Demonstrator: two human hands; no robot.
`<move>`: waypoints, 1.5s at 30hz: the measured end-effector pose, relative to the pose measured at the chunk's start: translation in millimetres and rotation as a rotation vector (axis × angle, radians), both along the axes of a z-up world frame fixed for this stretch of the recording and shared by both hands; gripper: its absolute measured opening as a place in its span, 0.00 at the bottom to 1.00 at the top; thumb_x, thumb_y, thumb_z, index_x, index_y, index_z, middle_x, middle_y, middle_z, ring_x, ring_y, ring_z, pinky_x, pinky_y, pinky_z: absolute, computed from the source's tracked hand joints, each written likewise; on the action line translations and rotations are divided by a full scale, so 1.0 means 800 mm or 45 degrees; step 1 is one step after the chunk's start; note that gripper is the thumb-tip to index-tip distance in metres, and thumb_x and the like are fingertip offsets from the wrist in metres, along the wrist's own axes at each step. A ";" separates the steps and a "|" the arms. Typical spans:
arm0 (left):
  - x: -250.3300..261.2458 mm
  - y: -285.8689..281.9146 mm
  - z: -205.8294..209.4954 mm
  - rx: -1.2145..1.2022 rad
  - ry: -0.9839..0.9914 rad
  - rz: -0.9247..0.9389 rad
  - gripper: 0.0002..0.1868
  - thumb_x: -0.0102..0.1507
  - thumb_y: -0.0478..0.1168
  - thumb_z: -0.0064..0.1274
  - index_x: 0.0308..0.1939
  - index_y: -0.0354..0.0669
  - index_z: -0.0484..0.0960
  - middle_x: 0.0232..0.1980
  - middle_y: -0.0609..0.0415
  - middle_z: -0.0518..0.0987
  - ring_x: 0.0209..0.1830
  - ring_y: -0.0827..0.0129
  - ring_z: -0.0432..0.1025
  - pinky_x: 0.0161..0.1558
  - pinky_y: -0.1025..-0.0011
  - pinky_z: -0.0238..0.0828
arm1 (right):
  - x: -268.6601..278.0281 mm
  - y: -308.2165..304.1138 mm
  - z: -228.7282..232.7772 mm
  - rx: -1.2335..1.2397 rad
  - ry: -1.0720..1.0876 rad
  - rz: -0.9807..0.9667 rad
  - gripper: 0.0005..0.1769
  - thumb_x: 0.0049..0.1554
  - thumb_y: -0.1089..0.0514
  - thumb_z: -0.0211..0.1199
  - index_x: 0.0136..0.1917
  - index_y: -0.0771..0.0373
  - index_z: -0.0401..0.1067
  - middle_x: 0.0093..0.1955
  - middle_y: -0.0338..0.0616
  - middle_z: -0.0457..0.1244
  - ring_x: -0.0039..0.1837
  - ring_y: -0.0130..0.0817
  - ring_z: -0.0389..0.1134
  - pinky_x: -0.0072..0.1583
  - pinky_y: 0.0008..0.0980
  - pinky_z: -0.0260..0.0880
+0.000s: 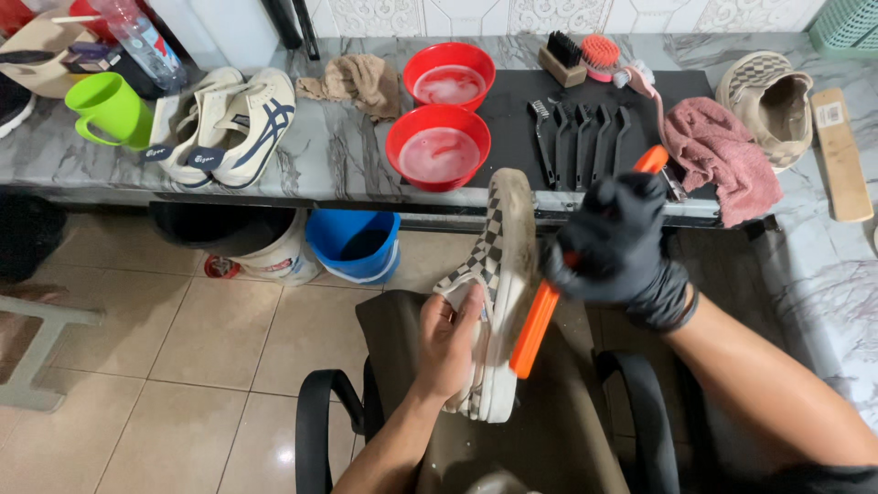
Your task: The person scrubs a checkered slip-on shoe using an orange brush and wipes it with a cloth. They repeatedly dip the brush into a red bowl of soapy water and clean the shoe's upper, sole, and sides while holding it in their left hand.
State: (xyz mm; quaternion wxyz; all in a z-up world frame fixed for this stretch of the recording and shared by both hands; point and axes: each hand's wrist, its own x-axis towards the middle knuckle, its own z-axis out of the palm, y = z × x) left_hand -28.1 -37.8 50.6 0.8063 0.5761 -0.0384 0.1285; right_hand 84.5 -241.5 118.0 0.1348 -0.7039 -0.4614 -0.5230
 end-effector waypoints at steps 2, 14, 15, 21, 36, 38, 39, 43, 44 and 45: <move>0.005 -0.003 -0.016 0.056 -0.079 -0.004 0.18 0.66 0.35 0.59 0.22 0.42 0.73 0.21 0.65 0.64 0.24 0.81 0.55 0.30 0.79 0.57 | -0.019 0.005 -0.028 -0.139 0.195 -0.026 0.23 0.51 0.51 0.63 0.22 0.53 0.56 0.25 0.36 0.53 0.39 0.45 0.61 0.51 0.48 0.53; 0.011 0.030 -0.016 0.327 -0.474 0.179 0.15 0.65 0.34 0.55 0.53 0.26 0.79 0.49 0.40 0.84 0.52 0.72 0.70 0.54 0.60 0.72 | 0.104 -0.039 -0.007 0.160 0.767 -0.118 0.21 0.72 0.52 0.53 0.38 0.62 0.69 0.38 0.56 0.66 0.49 0.67 0.65 0.57 0.45 0.62; 0.008 0.036 -0.017 0.328 -0.482 0.187 0.15 0.65 0.34 0.55 0.53 0.26 0.79 0.49 0.40 0.84 0.52 0.72 0.70 0.54 0.60 0.72 | 0.125 -0.031 0.005 0.158 0.758 -0.110 0.21 0.72 0.52 0.53 0.38 0.62 0.69 0.38 0.56 0.66 0.49 0.67 0.65 0.57 0.45 0.62; 0.011 0.067 -0.054 0.539 -0.551 0.254 0.18 0.69 0.40 0.51 0.61 0.37 0.74 0.58 0.45 0.81 0.59 0.57 0.78 0.62 0.64 0.75 | 0.225 0.058 0.054 -0.149 1.719 -0.846 0.27 0.61 0.43 0.46 0.68 0.56 0.63 0.46 0.57 0.68 0.45 0.54 0.67 0.47 0.51 0.62; 0.036 0.077 -0.150 0.753 -0.536 0.779 0.25 0.67 0.38 0.54 0.65 0.28 0.69 0.66 0.36 0.72 0.68 0.48 0.71 0.71 0.58 0.69 | 0.339 0.130 -0.031 -0.450 1.300 -0.766 0.22 0.51 0.49 0.57 0.56 0.60 0.71 0.54 0.59 0.69 0.56 0.64 0.71 0.52 0.58 0.71; 0.041 0.084 -0.156 0.642 -0.590 0.751 0.25 0.67 0.38 0.54 0.66 0.31 0.69 0.64 0.40 0.75 0.64 0.54 0.74 0.67 0.62 0.72 | 0.327 0.119 -0.017 -0.298 1.363 -0.735 0.24 0.52 0.45 0.61 0.60 0.55 0.72 0.61 0.51 0.67 0.61 0.55 0.69 0.55 0.54 0.69; 0.043 0.085 -0.149 0.639 -0.585 0.752 0.25 0.67 0.38 0.54 0.66 0.31 0.69 0.64 0.40 0.75 0.64 0.54 0.74 0.67 0.62 0.72 | 0.319 0.114 -0.015 -0.302 1.365 -0.736 0.24 0.52 0.45 0.61 0.60 0.55 0.72 0.61 0.51 0.67 0.61 0.55 0.69 0.55 0.54 0.69; 0.049 0.080 -0.102 0.537 -0.571 0.585 0.20 0.68 0.41 0.50 0.61 0.35 0.72 0.57 0.45 0.79 0.57 0.58 0.76 0.59 0.64 0.74 | 0.267 0.100 -0.006 -0.478 1.301 -0.624 0.21 0.52 0.45 0.63 0.59 0.48 0.70 0.53 0.46 0.70 0.54 0.51 0.71 0.53 0.52 0.68; 0.050 0.078 -0.085 0.481 -0.598 0.484 0.19 0.68 0.42 0.50 0.60 0.35 0.74 0.53 0.46 0.81 0.52 0.60 0.78 0.55 0.65 0.76 | 0.250 0.100 -0.004 -0.587 1.336 -0.627 0.21 0.52 0.43 0.62 0.59 0.44 0.69 0.55 0.46 0.69 0.54 0.54 0.71 0.49 0.55 0.68; 0.047 0.074 -0.076 0.481 -0.598 0.483 0.19 0.68 0.42 0.50 0.60 0.35 0.74 0.53 0.46 0.81 0.52 0.60 0.78 0.55 0.65 0.76 | 0.235 0.102 -0.006 -0.586 1.337 -0.628 0.21 0.52 0.43 0.62 0.59 0.44 0.69 0.55 0.46 0.69 0.54 0.54 0.71 0.49 0.55 0.68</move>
